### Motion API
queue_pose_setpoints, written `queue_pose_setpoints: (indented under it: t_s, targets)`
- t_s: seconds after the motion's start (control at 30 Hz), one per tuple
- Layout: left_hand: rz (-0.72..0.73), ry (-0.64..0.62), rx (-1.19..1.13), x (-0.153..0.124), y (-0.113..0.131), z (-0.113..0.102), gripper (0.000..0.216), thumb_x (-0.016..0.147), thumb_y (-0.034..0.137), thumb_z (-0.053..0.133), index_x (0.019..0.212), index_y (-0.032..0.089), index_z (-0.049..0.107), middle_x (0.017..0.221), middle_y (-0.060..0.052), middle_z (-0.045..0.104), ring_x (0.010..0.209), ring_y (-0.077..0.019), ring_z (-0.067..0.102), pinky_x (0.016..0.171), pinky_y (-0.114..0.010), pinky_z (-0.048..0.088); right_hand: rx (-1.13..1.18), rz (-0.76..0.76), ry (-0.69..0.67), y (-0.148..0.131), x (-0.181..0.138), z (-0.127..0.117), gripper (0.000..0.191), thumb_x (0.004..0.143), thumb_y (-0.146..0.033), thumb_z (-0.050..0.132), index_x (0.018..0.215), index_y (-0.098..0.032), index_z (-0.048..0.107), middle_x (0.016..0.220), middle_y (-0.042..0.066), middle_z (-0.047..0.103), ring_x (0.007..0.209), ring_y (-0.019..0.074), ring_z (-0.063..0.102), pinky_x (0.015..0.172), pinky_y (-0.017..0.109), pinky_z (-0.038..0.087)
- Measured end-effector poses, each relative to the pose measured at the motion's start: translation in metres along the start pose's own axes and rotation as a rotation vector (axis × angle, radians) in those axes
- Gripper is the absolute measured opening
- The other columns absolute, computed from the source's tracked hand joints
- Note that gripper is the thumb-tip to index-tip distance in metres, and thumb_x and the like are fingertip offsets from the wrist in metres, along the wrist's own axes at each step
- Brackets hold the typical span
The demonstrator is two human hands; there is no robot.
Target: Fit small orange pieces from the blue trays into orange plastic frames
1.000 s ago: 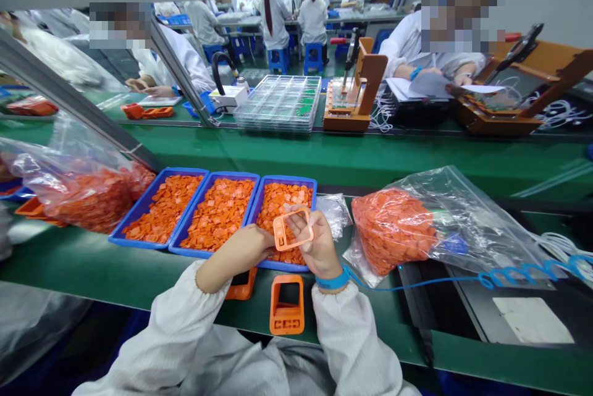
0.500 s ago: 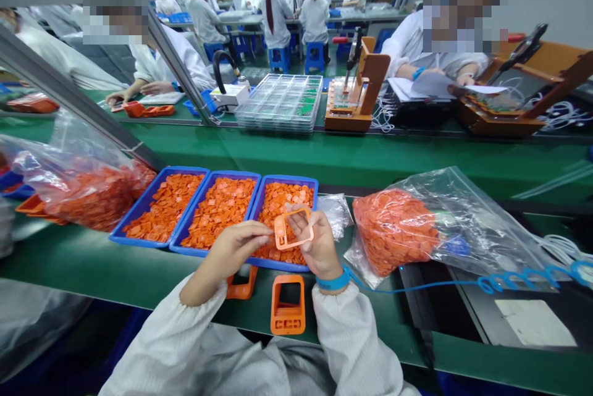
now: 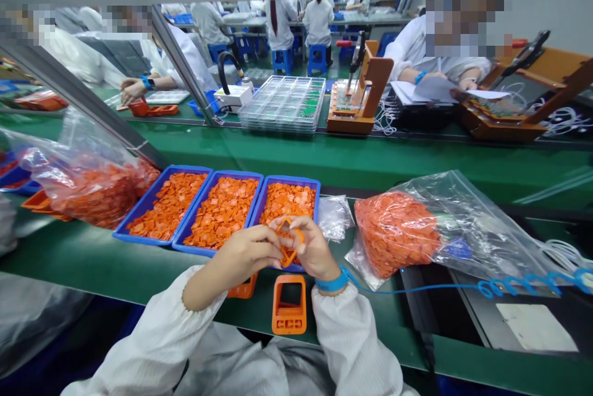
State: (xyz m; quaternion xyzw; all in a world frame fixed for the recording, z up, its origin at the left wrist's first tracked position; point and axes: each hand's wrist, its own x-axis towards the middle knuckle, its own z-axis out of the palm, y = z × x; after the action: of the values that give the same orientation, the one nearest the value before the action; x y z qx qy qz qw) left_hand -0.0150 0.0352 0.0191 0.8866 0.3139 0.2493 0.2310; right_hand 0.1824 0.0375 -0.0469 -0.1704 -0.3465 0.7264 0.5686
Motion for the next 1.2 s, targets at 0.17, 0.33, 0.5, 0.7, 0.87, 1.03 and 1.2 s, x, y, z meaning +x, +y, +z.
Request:
queue_pose_setpoints:
  t_s: [0.17, 0.33, 0.5, 0.7, 0.87, 1.03, 1.2]
  targets:
    - [-0.029, -0.078, 0.018, -0.001, 0.001, 0.001, 0.019, 0.106, 0.033, 0.07, 0.094, 0.026, 0.084, 0.108, -0.003, 0.082, 0.097, -0.0182, 0.078, 0.083, -0.025, 0.054, -0.03, 0.013, -0.014, 0.003, -0.001, -0.002, 0.058, 0.065, -0.062, 0.101, 0.102, -0.031, 0.069, 0.123, 0.007, 0.079, 0.117, 0.0283, 0.077, 0.096, 0.046, 0.065]
    - [-0.077, -0.189, 0.159, 0.008, 0.006, 0.002, 0.011, 0.1, 0.031, 0.079, 0.11, 0.026, 0.08, 0.104, -0.002, 0.085, 0.09, -0.0199, 0.08, 0.068, -0.025, 0.049, -0.072, -0.003, -0.03, 0.006, 0.0, -0.003, 0.059, 0.06, -0.061, 0.103, 0.099, -0.028, 0.074, 0.115, 0.007, 0.08, 0.115, 0.0265, 0.077, 0.105, 0.042, 0.061]
    - [-0.075, -0.298, 0.341, 0.014, 0.01, 0.013, 0.013, 0.102, 0.027, 0.074, 0.092, 0.02, 0.079, 0.078, -0.006, 0.08, 0.067, -0.0225, 0.074, 0.055, -0.027, 0.038, -0.115, 0.018, -0.053, 0.007, 0.0, 0.0, 0.056, 0.062, -0.06, 0.103, 0.098, -0.027, 0.077, 0.11, 0.008, 0.079, 0.107, 0.0282, 0.077, 0.087, 0.041, 0.065]
    - [-0.076, -0.264, 0.371, 0.011, 0.01, 0.02, 0.021, 0.103, 0.02, 0.065, 0.086, 0.017, 0.076, 0.074, -0.009, 0.077, 0.065, -0.0242, 0.073, 0.055, -0.028, 0.037, -0.149, 0.029, -0.05, 0.003, -0.001, 0.006, 0.056, 0.063, -0.062, 0.102, 0.098, -0.025, 0.079, 0.109, 0.009, 0.079, 0.114, 0.029, 0.076, 0.104, 0.046, 0.061]
    - [0.002, -0.231, 0.312, 0.004, 0.008, 0.018, 0.018, 0.106, 0.028, 0.068, 0.096, 0.019, 0.08, 0.09, -0.008, 0.085, 0.075, -0.0238, 0.078, 0.06, -0.029, 0.044, -0.117, 0.036, -0.039, 0.004, -0.002, 0.005, 0.06, 0.071, -0.073, 0.092, 0.101, -0.025, 0.072, 0.106, 0.008, 0.08, 0.106, 0.0275, 0.08, 0.102, 0.045, 0.062]
    - [0.133, 0.005, 0.165, -0.01, 0.006, 0.013, 0.023, 0.11, 0.033, 0.065, 0.124, 0.023, 0.079, 0.116, -0.011, 0.087, 0.095, -0.024, 0.084, 0.07, -0.03, 0.053, -0.097, 0.054, -0.002, 0.007, -0.004, 0.001, 0.067, 0.076, -0.083, 0.081, 0.112, -0.029, 0.064, 0.115, 0.011, 0.082, 0.112, 0.0299, 0.082, 0.097, 0.046, 0.066]
    - [0.068, 0.191, 0.229, -0.044, 0.002, -0.013, 0.023, 0.108, 0.035, 0.068, 0.124, 0.025, 0.081, 0.11, -0.01, 0.088, 0.09, -0.0236, 0.085, 0.075, -0.03, 0.059, -0.107, 0.048, 0.044, 0.007, 0.001, 0.0, 0.072, 0.082, -0.084, 0.073, 0.129, -0.03, 0.065, 0.133, 0.014, 0.08, 0.127, 0.0285, 0.077, 0.091, 0.038, 0.067]
